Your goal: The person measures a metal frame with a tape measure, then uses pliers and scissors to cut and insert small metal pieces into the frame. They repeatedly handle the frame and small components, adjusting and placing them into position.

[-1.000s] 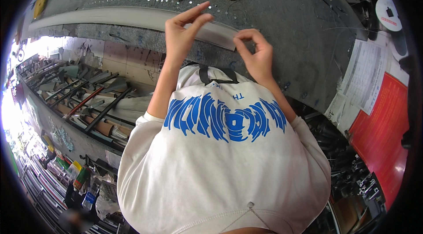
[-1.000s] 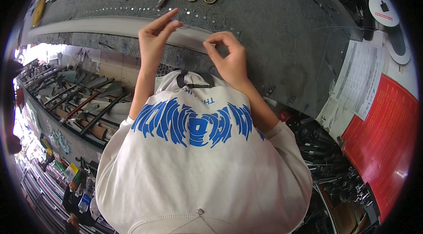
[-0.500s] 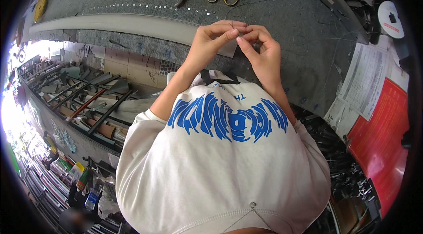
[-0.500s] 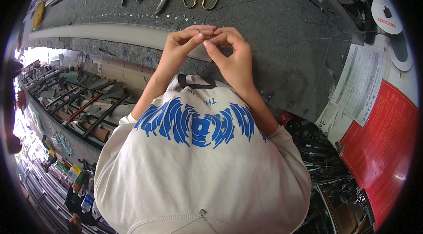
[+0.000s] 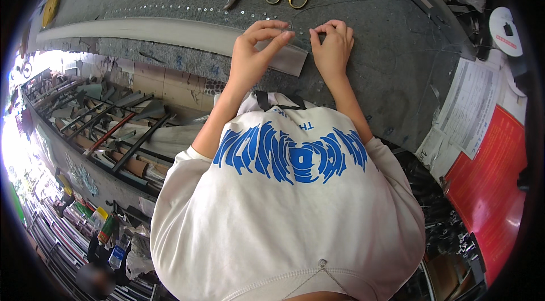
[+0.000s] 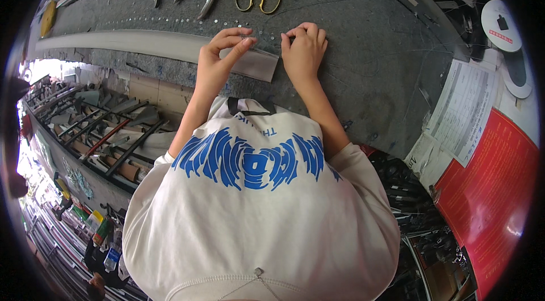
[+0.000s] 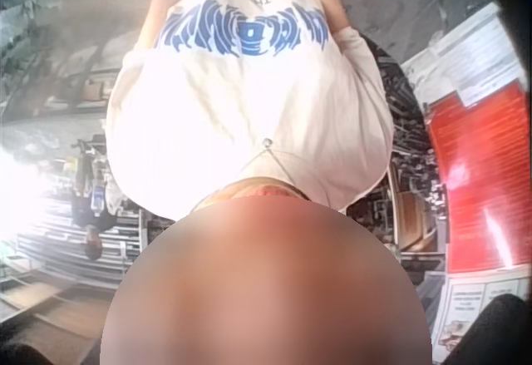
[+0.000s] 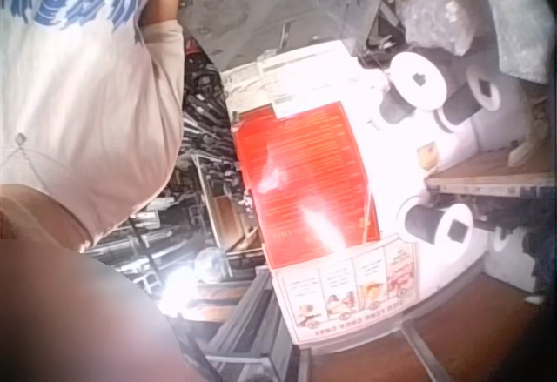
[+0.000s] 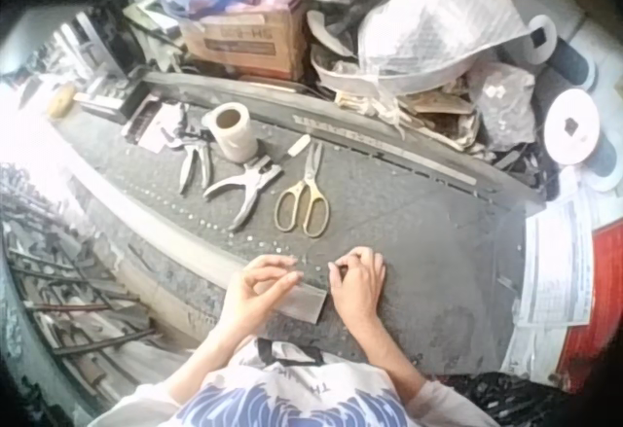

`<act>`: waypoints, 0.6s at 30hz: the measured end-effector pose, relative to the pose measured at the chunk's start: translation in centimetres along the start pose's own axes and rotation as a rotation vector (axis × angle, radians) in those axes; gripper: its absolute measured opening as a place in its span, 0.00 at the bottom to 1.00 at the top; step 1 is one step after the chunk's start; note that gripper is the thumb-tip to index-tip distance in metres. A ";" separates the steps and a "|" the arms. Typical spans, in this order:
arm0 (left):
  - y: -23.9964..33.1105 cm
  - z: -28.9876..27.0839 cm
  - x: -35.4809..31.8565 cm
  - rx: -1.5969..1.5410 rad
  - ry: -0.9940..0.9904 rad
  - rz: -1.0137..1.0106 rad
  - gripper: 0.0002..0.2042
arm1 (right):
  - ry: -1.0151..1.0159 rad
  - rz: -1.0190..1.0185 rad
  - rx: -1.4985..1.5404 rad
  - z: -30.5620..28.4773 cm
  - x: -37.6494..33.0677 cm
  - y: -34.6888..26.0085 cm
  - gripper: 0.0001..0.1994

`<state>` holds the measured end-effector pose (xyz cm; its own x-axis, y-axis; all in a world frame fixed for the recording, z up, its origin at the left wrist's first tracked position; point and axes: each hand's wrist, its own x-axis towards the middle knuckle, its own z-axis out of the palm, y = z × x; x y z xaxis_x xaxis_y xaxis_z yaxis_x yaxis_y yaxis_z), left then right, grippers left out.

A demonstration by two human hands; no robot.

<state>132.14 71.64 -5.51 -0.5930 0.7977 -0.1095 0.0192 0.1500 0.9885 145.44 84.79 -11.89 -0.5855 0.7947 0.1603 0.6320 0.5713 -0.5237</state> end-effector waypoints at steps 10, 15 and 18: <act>1.2 0.9 0.4 -0.140 -0.088 0.016 0.09 | -0.105 0.012 0.645 -9.3 -0.2 -6.0 0.05; 1.3 1.2 0.5 -0.252 -0.162 0.026 0.10 | -0.174 -0.030 0.502 -10.5 0.1 -6.8 0.05; 1.2 1.4 0.5 -0.324 -0.189 0.022 0.10 | -0.213 -0.061 0.440 -11.0 0.2 -6.7 0.06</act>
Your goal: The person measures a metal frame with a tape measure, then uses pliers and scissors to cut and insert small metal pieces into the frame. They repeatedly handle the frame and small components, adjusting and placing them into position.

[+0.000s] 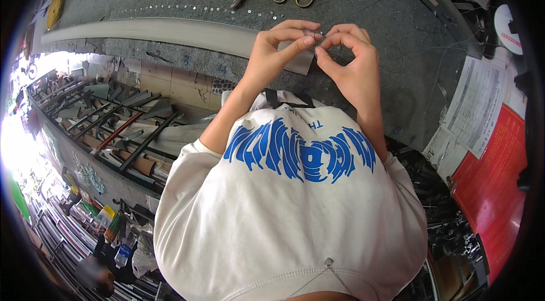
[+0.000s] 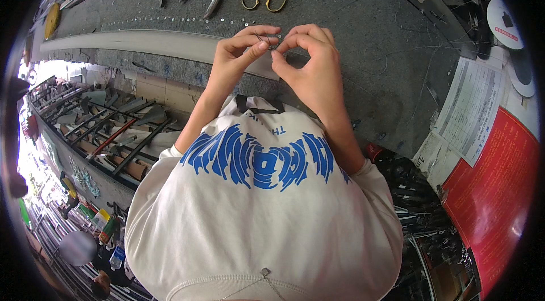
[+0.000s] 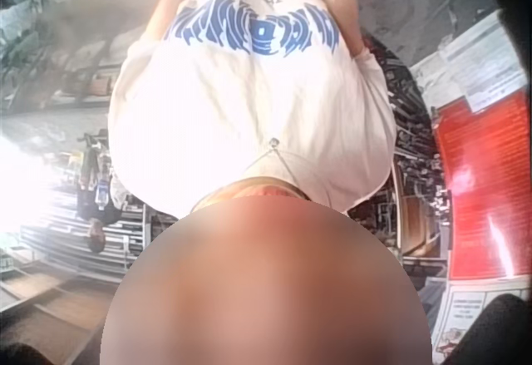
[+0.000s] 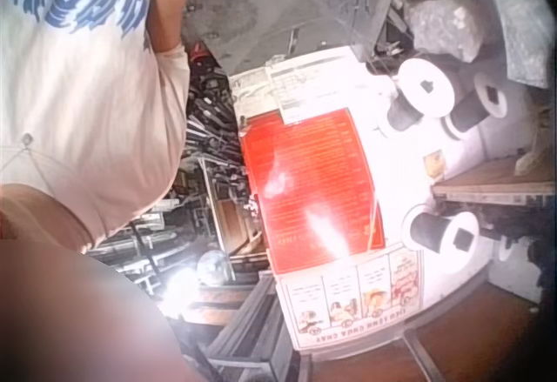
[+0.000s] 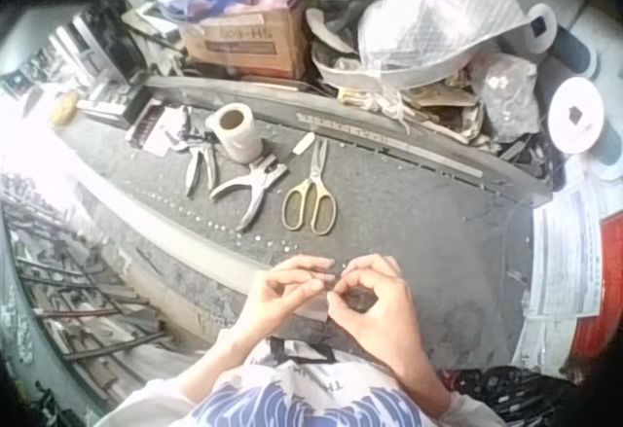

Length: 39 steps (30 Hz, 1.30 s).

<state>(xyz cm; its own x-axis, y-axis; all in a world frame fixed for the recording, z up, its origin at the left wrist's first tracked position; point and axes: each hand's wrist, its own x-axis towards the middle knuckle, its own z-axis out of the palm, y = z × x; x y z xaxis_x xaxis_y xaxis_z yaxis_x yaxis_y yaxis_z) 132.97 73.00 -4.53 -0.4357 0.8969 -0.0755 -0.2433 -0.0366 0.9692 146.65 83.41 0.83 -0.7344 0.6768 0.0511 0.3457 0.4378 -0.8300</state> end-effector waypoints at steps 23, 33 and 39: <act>4.3 -20.0 -9.5 -0.753 0.460 0.629 0.07 | -0.150 0.098 0.008 -20.2 -2.6 5.6 0.10; -0.8 -37.1 -15.8 -0.303 0.978 0.484 0.06 | -0.066 0.337 0.445 -6.1 -17.2 9.3 0.10; -3.3 -44.6 -14.6 -0.301 0.968 0.347 0.04 | -0.359 0.858 0.584 5.2 -24.4 10.5 0.08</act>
<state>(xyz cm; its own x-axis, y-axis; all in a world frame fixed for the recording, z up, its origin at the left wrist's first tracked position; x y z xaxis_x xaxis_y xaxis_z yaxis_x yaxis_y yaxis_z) 101.51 40.35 -17.11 -0.9919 0.0905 -0.0887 -0.1202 -0.4486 0.8856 165.15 68.40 -12.02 -0.5418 0.3695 -0.7549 0.5625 -0.5081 -0.6523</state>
